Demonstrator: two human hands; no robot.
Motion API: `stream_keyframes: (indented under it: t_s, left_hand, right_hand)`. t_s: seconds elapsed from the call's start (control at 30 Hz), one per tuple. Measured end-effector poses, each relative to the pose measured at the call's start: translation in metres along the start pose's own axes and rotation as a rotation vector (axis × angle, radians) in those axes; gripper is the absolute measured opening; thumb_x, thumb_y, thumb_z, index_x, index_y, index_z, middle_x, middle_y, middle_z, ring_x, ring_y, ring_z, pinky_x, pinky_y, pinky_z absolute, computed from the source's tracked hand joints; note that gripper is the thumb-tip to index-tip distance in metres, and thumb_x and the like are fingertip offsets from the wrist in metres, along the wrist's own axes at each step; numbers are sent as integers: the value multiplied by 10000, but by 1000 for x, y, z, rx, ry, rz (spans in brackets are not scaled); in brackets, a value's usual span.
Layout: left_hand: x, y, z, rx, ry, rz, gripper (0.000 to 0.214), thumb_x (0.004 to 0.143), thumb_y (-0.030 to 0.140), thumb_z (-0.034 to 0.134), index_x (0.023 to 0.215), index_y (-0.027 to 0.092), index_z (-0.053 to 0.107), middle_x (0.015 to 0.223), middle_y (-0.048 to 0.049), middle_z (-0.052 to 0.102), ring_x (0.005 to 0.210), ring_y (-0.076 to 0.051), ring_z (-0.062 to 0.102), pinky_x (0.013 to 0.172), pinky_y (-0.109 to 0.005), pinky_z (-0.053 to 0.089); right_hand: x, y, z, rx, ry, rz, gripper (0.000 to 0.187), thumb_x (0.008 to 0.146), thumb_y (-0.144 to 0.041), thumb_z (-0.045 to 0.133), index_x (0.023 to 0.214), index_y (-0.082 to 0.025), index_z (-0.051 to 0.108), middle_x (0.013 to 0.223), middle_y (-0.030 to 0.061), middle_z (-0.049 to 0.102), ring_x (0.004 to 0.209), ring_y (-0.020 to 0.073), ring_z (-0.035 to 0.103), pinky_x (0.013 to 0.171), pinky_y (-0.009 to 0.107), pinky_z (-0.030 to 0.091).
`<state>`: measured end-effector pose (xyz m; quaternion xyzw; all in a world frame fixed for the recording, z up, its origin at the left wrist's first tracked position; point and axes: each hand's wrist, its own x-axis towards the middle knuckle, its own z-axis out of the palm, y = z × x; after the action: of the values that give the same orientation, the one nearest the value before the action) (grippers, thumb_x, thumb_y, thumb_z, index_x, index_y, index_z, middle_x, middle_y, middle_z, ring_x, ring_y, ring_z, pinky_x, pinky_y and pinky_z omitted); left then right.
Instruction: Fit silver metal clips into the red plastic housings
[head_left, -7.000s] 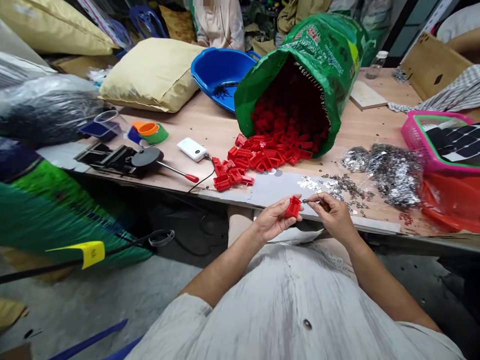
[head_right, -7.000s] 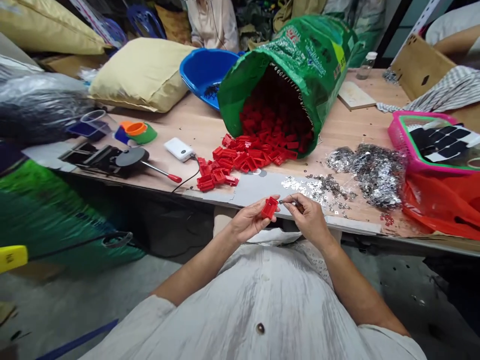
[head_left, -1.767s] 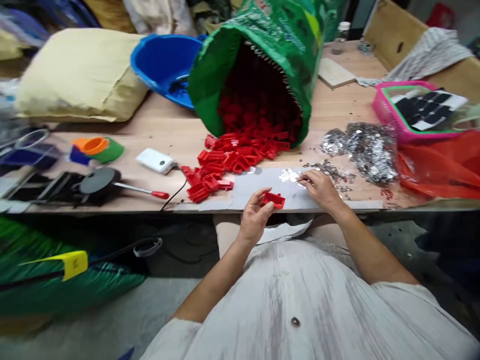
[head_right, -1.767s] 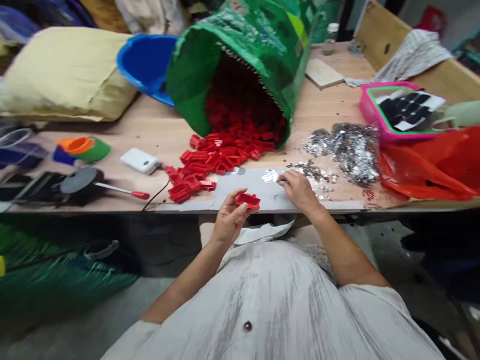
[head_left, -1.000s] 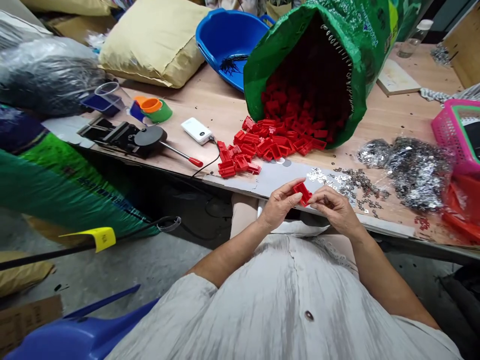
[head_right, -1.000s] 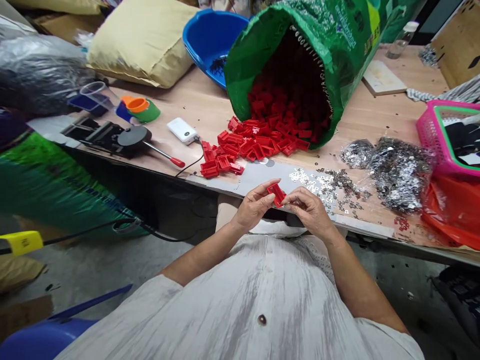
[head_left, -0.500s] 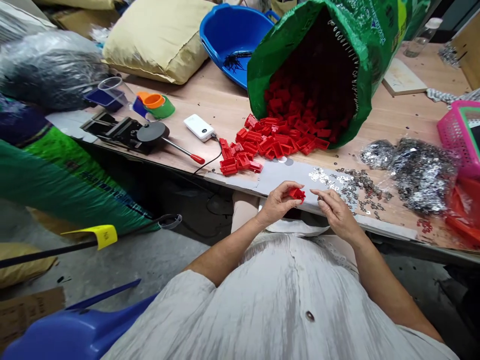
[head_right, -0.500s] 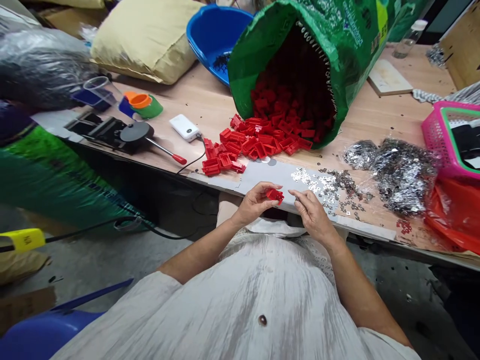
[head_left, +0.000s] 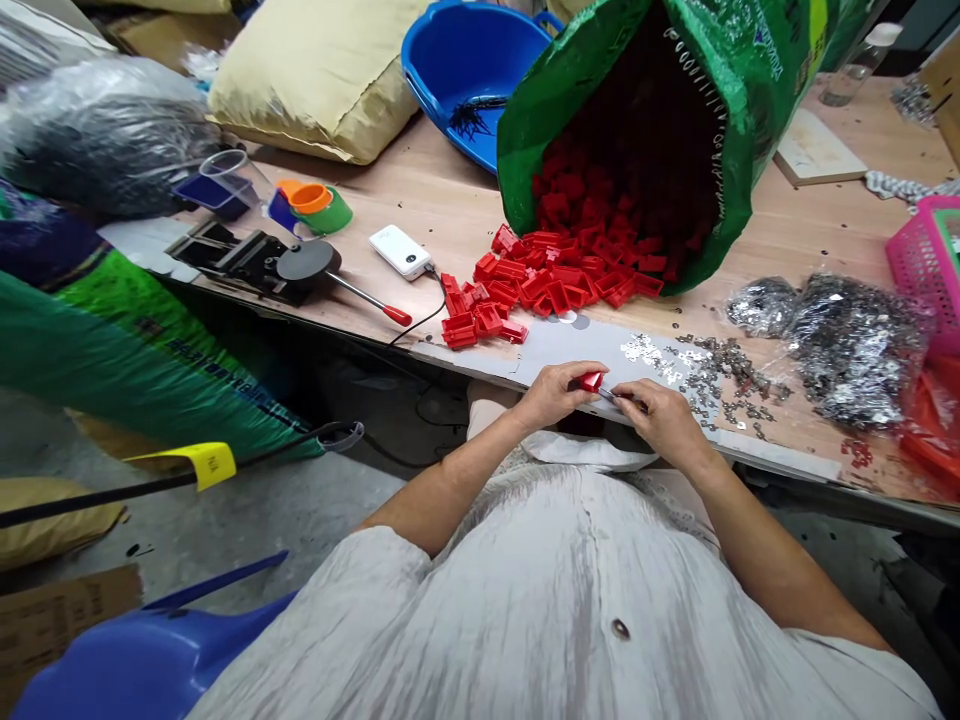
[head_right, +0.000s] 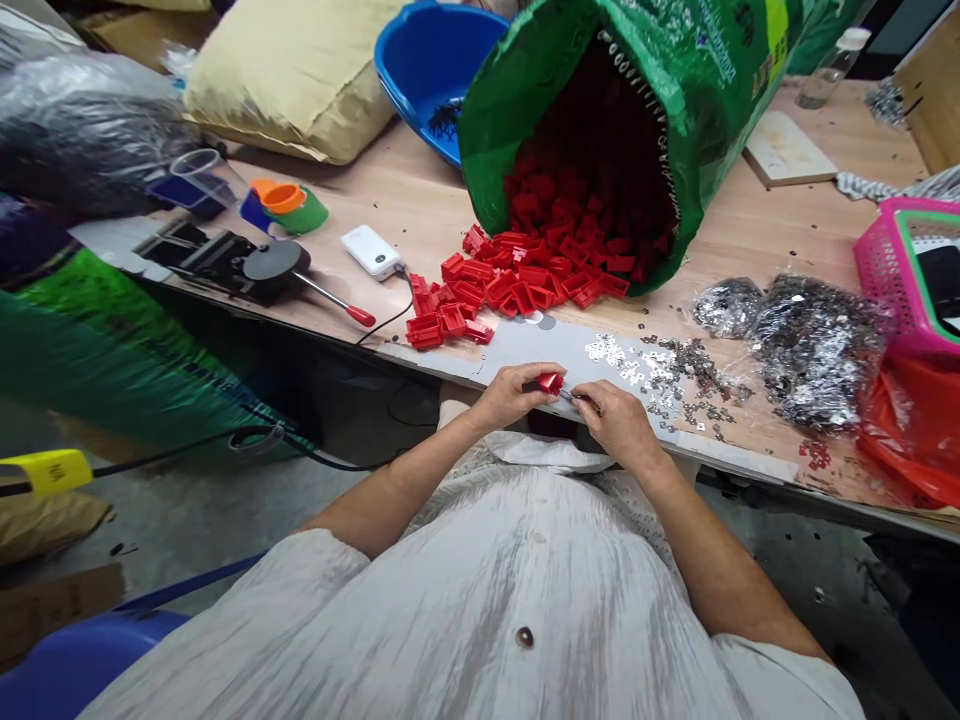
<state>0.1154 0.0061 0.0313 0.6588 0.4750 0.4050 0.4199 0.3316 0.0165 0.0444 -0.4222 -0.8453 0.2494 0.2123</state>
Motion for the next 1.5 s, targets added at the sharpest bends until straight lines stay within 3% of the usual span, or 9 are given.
stream_keyframes:
  t_s: [0.37,0.77,0.97,1.2,1.33,1.5]
  left_hand:
    - [3,-1,-3,0,-33,-1,377,729,216,746,1105,206,724,1085,-59,738,999,-208,674,982,-330,459]
    - [3,-3,1,18,-9,-21,282,736,240,738,1011,189,704,964,-31,720,888,-180,644,857,-282,453]
    - [4,-5,-3,-233,-54,-90,365,691,271,791,1012,159,659,929,-26,685,826,-140,613,786,-256,467]
    - [-4,5,0,-673,-78,-185,434,642,235,850,1007,146,630,965,-48,699,838,-140,650,800,-275,511]
    - [-10,14,4,-779,-89,-229,456,624,229,866,1005,146,630,932,-41,713,825,-147,666,796,-281,516]
    - [-12,25,-1,-789,-81,-282,462,589,231,886,980,138,658,939,-48,717,839,-147,663,814,-278,500]
  right_hand:
    - [3,6,7,-54,-38,-17,187,936,-223,536,1016,-234,705,1012,64,724,914,221,681,810,348,511]
    - [3,-11,15,-124,4,95,160,932,-205,511,936,-220,670,929,74,690,856,223,653,722,323,470]
    - [3,-7,6,54,-13,104,137,930,-248,531,995,-222,648,934,53,678,861,209,633,776,330,468]
    - [3,-7,-5,150,96,-58,93,932,-291,572,947,-211,617,864,41,607,782,185,571,720,306,459]
    - [1,-9,-7,217,83,-183,73,939,-281,583,950,-223,626,839,35,629,747,178,586,679,304,474]
    - [-2,-9,-8,197,69,-392,184,948,-193,553,1108,-251,626,1018,68,698,936,203,670,811,343,551]
